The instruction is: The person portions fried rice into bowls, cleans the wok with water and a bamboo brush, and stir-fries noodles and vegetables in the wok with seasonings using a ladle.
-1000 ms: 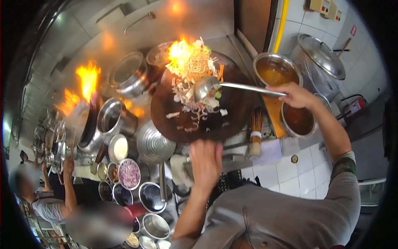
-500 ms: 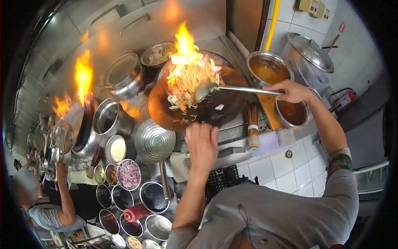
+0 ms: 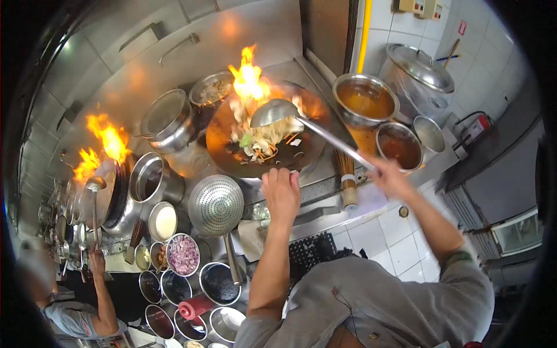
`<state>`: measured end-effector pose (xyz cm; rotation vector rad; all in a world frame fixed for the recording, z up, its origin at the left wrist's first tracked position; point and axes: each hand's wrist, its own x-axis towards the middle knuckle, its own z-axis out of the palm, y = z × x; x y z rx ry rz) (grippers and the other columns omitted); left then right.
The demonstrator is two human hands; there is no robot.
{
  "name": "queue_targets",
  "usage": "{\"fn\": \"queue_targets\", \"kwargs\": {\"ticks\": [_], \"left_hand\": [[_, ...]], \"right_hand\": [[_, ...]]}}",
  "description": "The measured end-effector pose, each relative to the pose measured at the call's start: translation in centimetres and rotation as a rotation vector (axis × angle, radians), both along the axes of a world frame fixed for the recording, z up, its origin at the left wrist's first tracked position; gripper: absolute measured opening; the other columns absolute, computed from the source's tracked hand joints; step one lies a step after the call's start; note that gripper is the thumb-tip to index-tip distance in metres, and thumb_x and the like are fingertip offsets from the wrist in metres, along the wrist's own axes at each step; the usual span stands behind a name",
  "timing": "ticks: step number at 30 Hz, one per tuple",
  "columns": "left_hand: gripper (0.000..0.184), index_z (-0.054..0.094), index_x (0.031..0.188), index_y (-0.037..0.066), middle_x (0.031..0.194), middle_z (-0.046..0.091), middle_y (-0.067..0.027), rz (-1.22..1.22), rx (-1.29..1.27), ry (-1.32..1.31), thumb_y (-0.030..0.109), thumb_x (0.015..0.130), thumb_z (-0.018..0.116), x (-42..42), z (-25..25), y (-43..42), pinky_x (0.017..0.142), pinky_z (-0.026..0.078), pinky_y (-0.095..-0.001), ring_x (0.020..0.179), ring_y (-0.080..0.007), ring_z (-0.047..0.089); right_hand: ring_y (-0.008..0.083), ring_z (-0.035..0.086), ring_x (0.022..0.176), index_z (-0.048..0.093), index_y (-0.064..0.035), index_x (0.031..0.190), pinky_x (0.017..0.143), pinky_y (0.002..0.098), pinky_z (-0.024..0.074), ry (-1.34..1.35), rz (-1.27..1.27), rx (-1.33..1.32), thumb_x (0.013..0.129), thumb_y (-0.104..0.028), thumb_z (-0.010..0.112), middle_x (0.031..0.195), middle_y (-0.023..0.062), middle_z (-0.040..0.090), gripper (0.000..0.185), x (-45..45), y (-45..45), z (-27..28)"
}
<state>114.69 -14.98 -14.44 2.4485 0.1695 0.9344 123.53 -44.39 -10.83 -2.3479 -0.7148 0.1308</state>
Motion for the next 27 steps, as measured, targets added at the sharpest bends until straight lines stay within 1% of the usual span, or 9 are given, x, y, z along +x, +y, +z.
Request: {"fn": "queue_targets", "kwargs": {"ticks": [2,3,6,7,10,11,17,21,27], "left_hand": [[0.015,0.061,0.090,0.004,0.091,0.057,-0.0159,-0.010,-0.022,0.008,0.017,0.089,0.068,1.3,-2.5,0.9,0.077,0.042,-0.0493,0.089,-0.0377,0.052],[0.015,0.061,0.089,0.004,0.090,0.056,-0.0163,-0.024,-0.006,0.003,0.017,0.089,0.068,2.3,-3.2,1.4,0.077,0.042,-0.0495,0.089,-0.0382,0.052],[0.016,0.060,0.084,0.003,0.086,0.056,-0.0184,-0.081,0.060,-0.054,0.017,0.090,0.067,5.1,-4.6,2.4,0.078,0.041,-0.0504,0.086,-0.0405,0.051],[0.017,0.059,0.084,0.003,0.086,0.056,-0.0186,-0.071,0.074,-0.035,0.017,0.090,0.066,5.3,-4.3,2.5,0.078,0.041,-0.0508,0.085,-0.0403,0.051],[0.018,0.058,0.085,0.002,0.085,0.056,-0.0187,-0.061,0.105,0.073,0.018,0.093,0.064,5.9,-4.0,2.3,0.078,0.040,-0.0505,0.084,-0.0397,0.052],[0.018,0.058,0.087,0.002,0.085,0.056,-0.0187,-0.061,0.102,0.098,0.018,0.093,0.063,6.2,-4.2,2.4,0.078,0.039,-0.0501,0.084,-0.0395,0.052],[0.016,0.059,0.090,0.001,0.082,0.054,-0.0174,-0.068,0.147,0.051,0.016,0.095,0.062,3.4,-1.1,-1.2,0.077,0.038,-0.0485,0.080,-0.0379,0.050],[0.018,0.058,0.091,-0.001,0.084,0.054,-0.0185,-0.058,0.100,0.127,0.016,0.098,0.058,2.0,0.3,-3.3,0.075,0.037,-0.0492,0.080,-0.0385,0.049],[0.020,0.058,0.092,-0.001,0.086,0.053,-0.0189,-0.037,0.104,0.185,0.018,0.099,0.056,1.4,-0.7,-2.6,0.076,0.036,-0.0499,0.082,-0.0389,0.048]], "right_hand": [[0.0173,0.061,0.074,0.048,-0.0363,0.148,0.073,0.0331,0.0526,-0.012,-0.048,0.229,0.089,-0.001,0.061,0.099,0.0125,0.071,0.070,-4.0,1.7,-7.6],[0.0190,0.063,0.086,0.048,-0.0292,0.149,0.081,0.0335,0.0524,0.181,-0.056,0.091,0.091,-0.003,0.060,0.111,0.0102,0.070,0.065,-3.8,2.2,-8.3],[0.0177,0.063,0.085,0.049,-0.0217,0.149,0.079,0.0312,0.0526,0.303,-0.151,0.416,0.093,-0.004,0.060,0.111,0.0064,0.068,0.060,-3.8,2.8,-7.6],[0.0168,0.061,0.071,0.042,-0.0180,0.153,0.067,0.0304,0.0537,0.288,-0.155,0.441,0.094,-0.004,0.058,0.096,0.0063,0.064,0.062,-4.3,1.7,-6.9],[0.0120,0.052,0.057,0.032,-0.0202,0.157,0.051,0.0280,0.0480,0.615,-0.332,0.786,0.094,-0.004,0.058,0.081,0.0035,0.054,0.069,-5.7,-3.3,-0.6],[0.0109,0.048,0.051,0.024,-0.0212,0.159,0.042,0.0277,0.0434,0.547,-0.417,0.797,0.095,-0.007,0.058,0.074,0.0016,0.048,0.074,-6.0,-5.1,1.2],[0.0150,0.056,0.058,0.038,-0.0008,0.149,0.053,0.0333,0.0482,0.337,-0.868,0.333,0.089,-0.008,0.055,0.077,0.0089,0.059,0.063,-4.0,-16.7,6.1],[0.0173,0.060,0.062,0.044,0.0038,0.144,0.058,0.0357,0.0508,0.296,-0.903,0.237,0.084,-0.007,0.054,0.082,0.0110,0.062,0.062,-0.6,-20.5,3.5],[0.0139,0.055,0.056,0.040,0.0005,0.149,0.049,0.0314,0.0463,0.439,-0.931,0.247,0.083,-0.006,0.059,0.076,0.0047,0.057,0.069,2.8,-24.0,0.9]]}}
